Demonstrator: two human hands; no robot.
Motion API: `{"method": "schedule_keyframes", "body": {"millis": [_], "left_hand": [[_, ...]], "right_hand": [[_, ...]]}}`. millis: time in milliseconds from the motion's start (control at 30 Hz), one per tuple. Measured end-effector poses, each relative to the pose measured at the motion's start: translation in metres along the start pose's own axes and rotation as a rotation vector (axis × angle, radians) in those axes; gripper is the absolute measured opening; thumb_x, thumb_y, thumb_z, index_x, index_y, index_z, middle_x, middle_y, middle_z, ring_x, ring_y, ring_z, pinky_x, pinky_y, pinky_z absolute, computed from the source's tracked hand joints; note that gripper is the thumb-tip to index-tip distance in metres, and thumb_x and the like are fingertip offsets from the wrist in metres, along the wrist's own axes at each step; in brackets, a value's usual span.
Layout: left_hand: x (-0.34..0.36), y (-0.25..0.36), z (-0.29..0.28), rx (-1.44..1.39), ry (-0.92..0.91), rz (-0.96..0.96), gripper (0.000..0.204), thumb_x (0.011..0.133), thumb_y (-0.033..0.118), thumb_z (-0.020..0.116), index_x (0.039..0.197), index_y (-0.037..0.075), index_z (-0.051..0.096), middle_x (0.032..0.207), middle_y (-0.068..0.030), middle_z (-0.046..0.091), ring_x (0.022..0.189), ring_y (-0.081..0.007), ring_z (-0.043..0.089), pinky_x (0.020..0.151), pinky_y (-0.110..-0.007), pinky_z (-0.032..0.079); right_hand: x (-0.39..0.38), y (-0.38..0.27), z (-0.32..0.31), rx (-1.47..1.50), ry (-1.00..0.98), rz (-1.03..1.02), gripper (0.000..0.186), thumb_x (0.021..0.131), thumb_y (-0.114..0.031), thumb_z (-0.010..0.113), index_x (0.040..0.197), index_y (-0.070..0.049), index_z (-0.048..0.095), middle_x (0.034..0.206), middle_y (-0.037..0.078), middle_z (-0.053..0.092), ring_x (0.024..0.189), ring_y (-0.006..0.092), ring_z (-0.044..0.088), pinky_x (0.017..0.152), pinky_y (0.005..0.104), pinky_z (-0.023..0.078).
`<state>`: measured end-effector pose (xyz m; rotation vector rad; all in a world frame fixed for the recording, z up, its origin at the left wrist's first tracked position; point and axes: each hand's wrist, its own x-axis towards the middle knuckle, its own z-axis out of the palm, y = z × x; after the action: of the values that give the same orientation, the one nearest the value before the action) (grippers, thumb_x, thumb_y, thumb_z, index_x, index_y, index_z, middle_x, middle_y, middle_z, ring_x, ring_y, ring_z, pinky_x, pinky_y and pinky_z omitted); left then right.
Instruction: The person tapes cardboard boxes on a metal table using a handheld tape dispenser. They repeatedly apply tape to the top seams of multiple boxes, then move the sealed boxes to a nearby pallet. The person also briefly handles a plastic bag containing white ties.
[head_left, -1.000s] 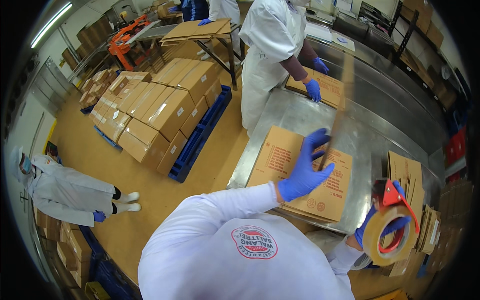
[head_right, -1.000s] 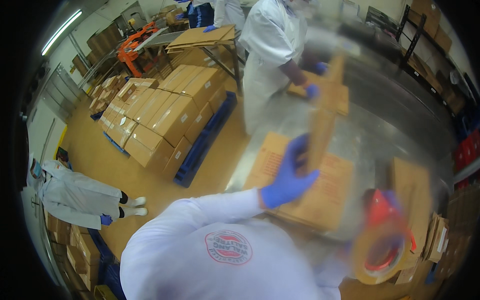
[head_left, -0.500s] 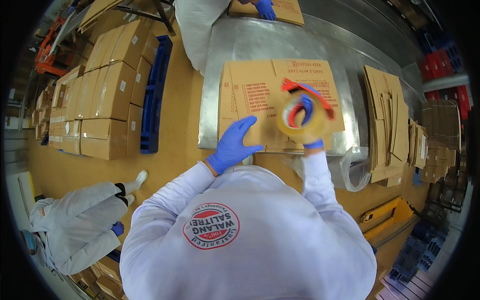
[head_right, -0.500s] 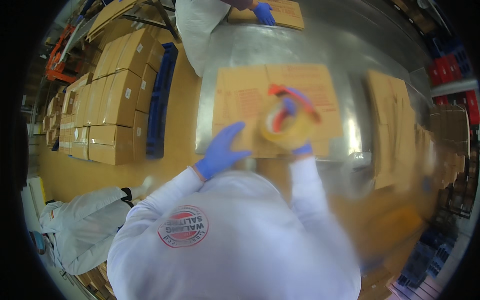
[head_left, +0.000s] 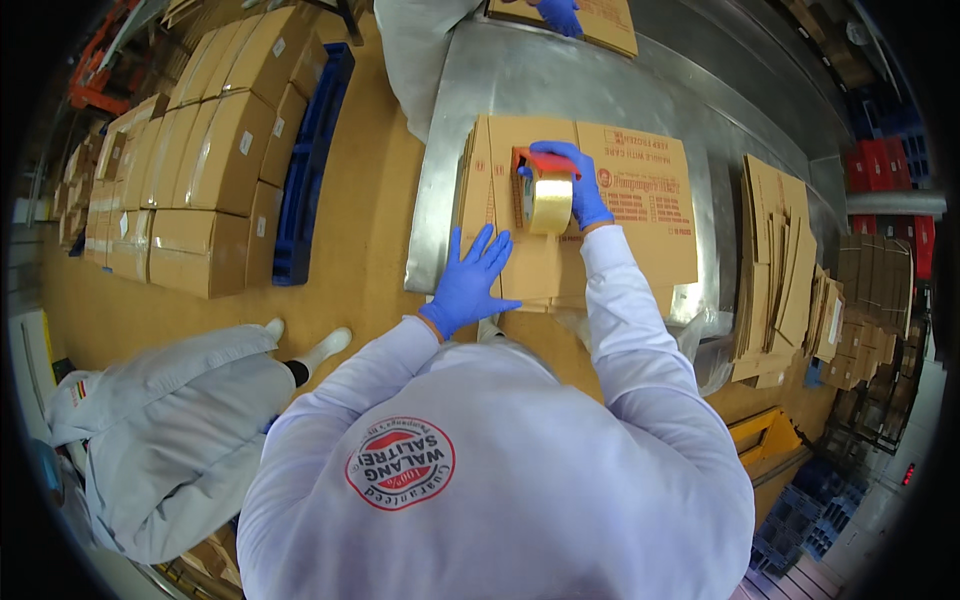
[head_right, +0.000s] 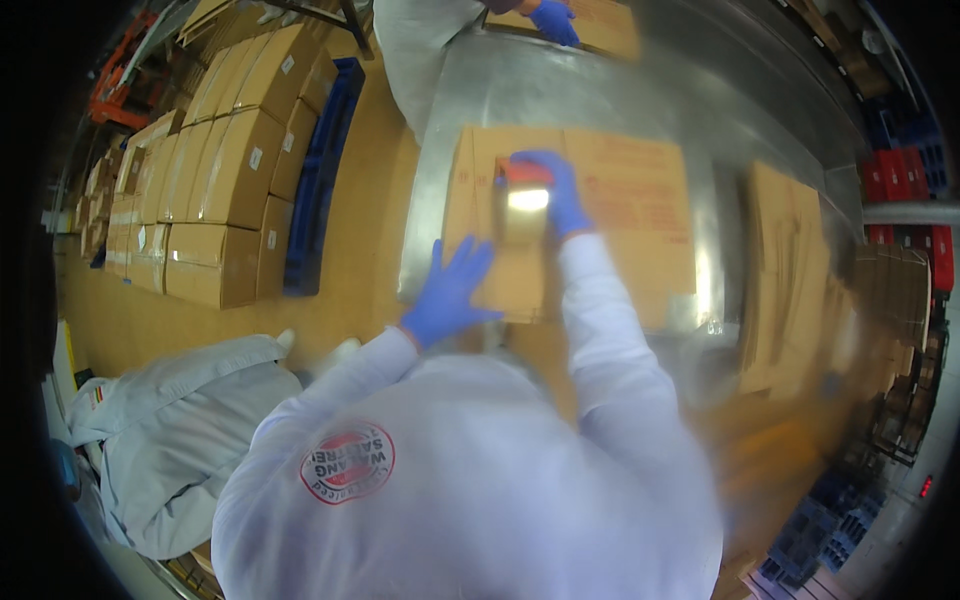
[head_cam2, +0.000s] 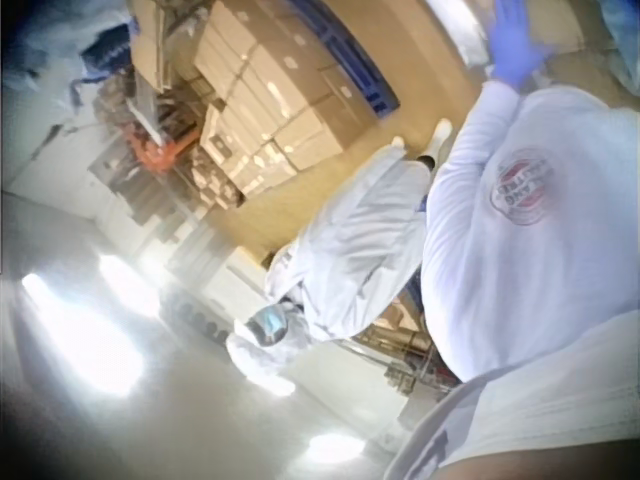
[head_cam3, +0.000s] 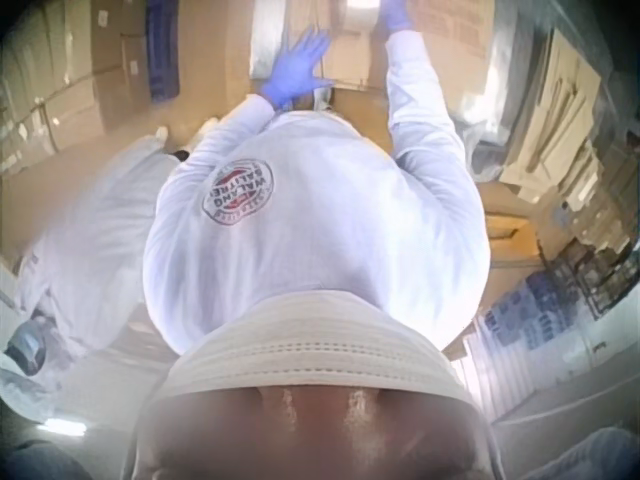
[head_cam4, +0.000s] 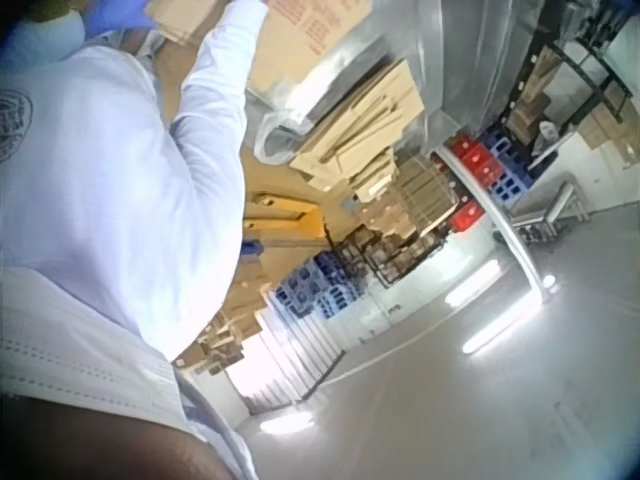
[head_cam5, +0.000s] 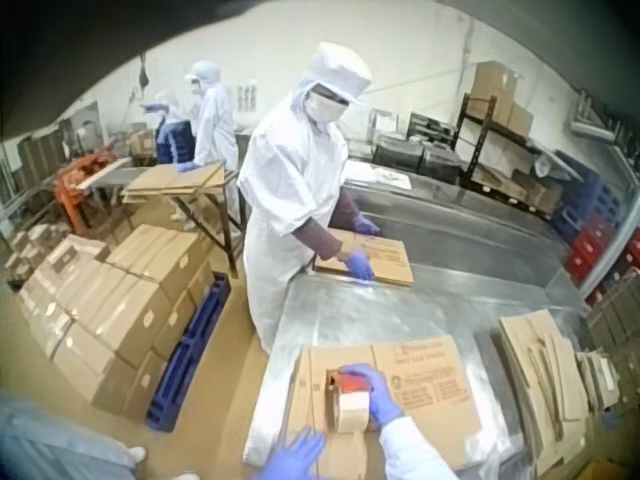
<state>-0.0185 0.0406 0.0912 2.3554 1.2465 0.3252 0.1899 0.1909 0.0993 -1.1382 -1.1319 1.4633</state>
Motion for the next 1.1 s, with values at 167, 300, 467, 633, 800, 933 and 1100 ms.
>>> {"method": "schedule_keyframes", "body": {"millis": [167,300,467,633,800,933,1100], "left_hand": [[-0.003,-0.004,0.017,0.051,0.035,-0.029,0.096,0.076,0.063,0.068,0.147,0.005,0.04,0.155,-0.011,0.036,0.147,-0.0328,0.022,0.115,-0.066,0.001],[-0.006,-0.002,0.026,0.038,0.115,-0.002,0.093,0.079,0.063,0.066,0.147,0.005,0.039,0.151,-0.0148,0.04,0.144,-0.0373,0.028,0.114,-0.068,0.002],[0.0,-0.002,0.022,0.084,0.087,-0.003,0.096,0.077,0.064,0.067,0.147,0.004,0.038,0.15,-0.0163,0.041,0.143,-0.038,0.03,0.113,-0.069,0.0],[0.003,0.011,0.006,0.133,0.008,-0.054,0.088,0.076,0.06,0.071,0.145,0.013,0.044,0.147,-0.0125,0.046,0.139,-0.0378,0.035,0.112,-0.07,-0.002],[0.011,0.005,-0.002,0.192,-0.054,-0.047,0.094,0.074,0.065,0.069,0.144,0.006,0.045,0.151,-0.0125,0.041,0.146,-0.0331,0.026,0.112,-0.07,-0.005],[0.069,-0.032,-0.006,0.218,0.039,-0.061,0.095,0.076,0.062,0.067,0.146,0.003,0.041,0.153,-0.014,0.039,0.147,-0.0335,0.024,0.113,-0.068,-0.007],[0.123,-0.07,-0.02,-0.037,0.297,-0.273,0.074,0.087,0.052,0.062,0.148,0.017,0.042,0.157,-0.0151,0.033,0.148,-0.0362,0.021,0.113,-0.067,-0.003]], "right_hand": [[-0.098,0.026,-0.009,-0.014,0.0,-0.03,0.016,0.093,-0.013,0.059,0.105,-0.005,0.066,0.102,0.014,0.067,0.09,0.0243,0.069,0.079,0.0358,0.057],[-0.175,0.008,-0.007,-0.708,-0.028,-0.368,0.018,0.081,-0.019,0.071,0.094,-0.007,0.071,0.091,0.012,0.07,0.086,0.0224,0.065,0.078,0.0357,0.052],[-0.116,0.021,-0.01,-0.034,-0.077,0.192,0.014,0.081,-0.008,0.074,0.091,-0.002,0.067,0.086,0.005,0.068,0.077,0.0159,0.067,0.067,0.0316,0.053],[-0.06,0.013,-0.009,-0.727,-0.573,0.051,0.03,0.094,-0.023,0.053,0.108,0.0,0.068,0.103,0.019,0.07,0.093,0.031,0.068,0.081,0.0385,0.051],[-0.104,-0.012,-0.017,-0.421,-0.317,-0.206,0.022,0.083,-0.02,0.068,0.1,-0.006,0.069,0.1,0.012,0.07,0.088,0.0238,0.067,0.079,0.0357,0.053],[-0.137,-0.037,-0.039,0.104,0.016,-0.079,0.023,0.081,-0.013,0.071,0.103,-0.005,0.068,0.097,0.006,0.07,0.09,0.0195,0.065,0.083,0.0313,0.052],[-0.144,-0.08,-0.008,0.225,0.28,-0.197,0.027,0.087,-0.017,0.068,0.108,0.0,0.065,0.103,0.006,0.067,0.09,0.0148,0.062,0.087,0.0276,0.049]]}}
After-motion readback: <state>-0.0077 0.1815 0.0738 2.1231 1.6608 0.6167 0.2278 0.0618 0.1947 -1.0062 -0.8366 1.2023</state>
